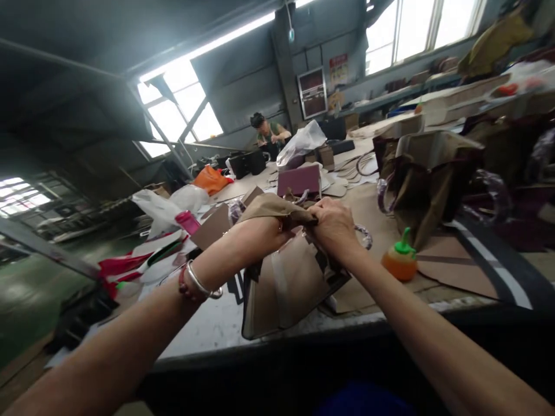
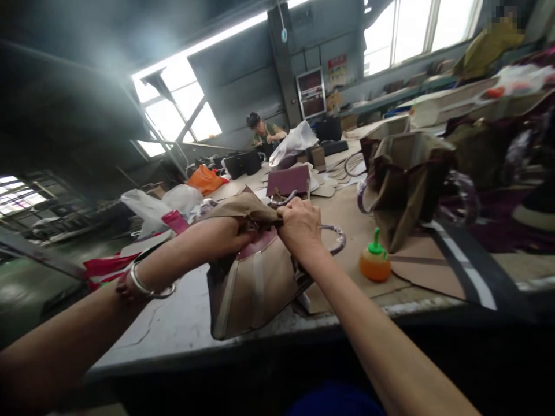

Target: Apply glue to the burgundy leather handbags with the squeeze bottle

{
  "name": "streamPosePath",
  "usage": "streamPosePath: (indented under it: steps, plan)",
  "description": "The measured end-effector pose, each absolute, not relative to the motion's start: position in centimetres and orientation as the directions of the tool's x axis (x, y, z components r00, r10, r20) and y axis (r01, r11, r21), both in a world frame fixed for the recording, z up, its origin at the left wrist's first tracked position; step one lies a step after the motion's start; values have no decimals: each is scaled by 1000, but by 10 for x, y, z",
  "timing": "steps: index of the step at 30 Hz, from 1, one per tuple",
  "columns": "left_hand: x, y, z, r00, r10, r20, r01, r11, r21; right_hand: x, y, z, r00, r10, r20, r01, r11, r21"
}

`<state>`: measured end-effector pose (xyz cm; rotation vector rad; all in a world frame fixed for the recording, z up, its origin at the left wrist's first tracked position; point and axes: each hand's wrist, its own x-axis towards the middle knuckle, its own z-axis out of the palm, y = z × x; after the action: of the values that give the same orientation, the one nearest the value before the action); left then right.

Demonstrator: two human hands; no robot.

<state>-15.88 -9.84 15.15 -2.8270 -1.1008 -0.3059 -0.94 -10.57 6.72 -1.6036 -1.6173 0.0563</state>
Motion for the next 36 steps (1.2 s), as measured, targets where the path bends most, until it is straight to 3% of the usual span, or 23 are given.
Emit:
streamPosePath:
  steps: [2, 5, 8, 10, 13, 17, 21, 25, 28, 30, 32, 34, 36]
  plan:
    - [-170, -98, 142, 828, 534, 173, 559, -814, -161, -6, -104, 66, 197, 839, 507, 782, 178, -598]
    - [-185, -94, 125, 942, 326, 79, 335, -905, -263, -5, -99, 60, 202, 831, 518, 722, 231, -652]
    - [-187, -82, 112, 944, 150, 294, 289, -805, -518, -6, -94, 54, 181, 815, 551, 651, 321, -688]
    - [-180, -72, 111, 875, 183, 449, 441, -685, -580, -7, -93, 51, 163, 798, 580, 607, 383, -697]
    - [-164, -59, 119, 798, 396, 454, 592, -656, -468, -7, -92, 50, 137, 775, 617, 544, 462, -701]
    - [-147, -48, 137, 770, 600, 216, 636, -696, -333, -6, -91, 53, 132, 754, 644, 471, 523, -710]
    - [-140, -38, 141, 843, 537, 42, 527, -805, -272, -10, -88, 54, 149, 746, 649, 404, 553, -729]
    - [-138, -29, 134, 804, 595, 21, 595, -804, -10, -18, -95, 59, 177, 772, 611, 334, 537, -775]
    - [-143, -38, 127, 771, 634, 57, 634, -773, 19, -7, -115, 73, 59, 817, 574, 292, 536, -792]
    - [-148, -55, 120, 820, 547, 167, 566, -818, -102, 12, -132, 82, -183, 874, 450, 220, 482, -848]
    - [-153, -75, 110, 884, 328, 334, 423, -865, -270, 36, -146, 87, -388, 889, 243, 137, 317, -938]
    - [-154, -94, 95, 877, 160, 452, 369, -828, -423, 56, -152, 86, -275, 952, 133, 136, 175, -975]
    - [-152, -109, 80, 848, 31, 529, 331, -811, -482, 66, -146, 83, -73, 991, 116, 218, 129, -967]
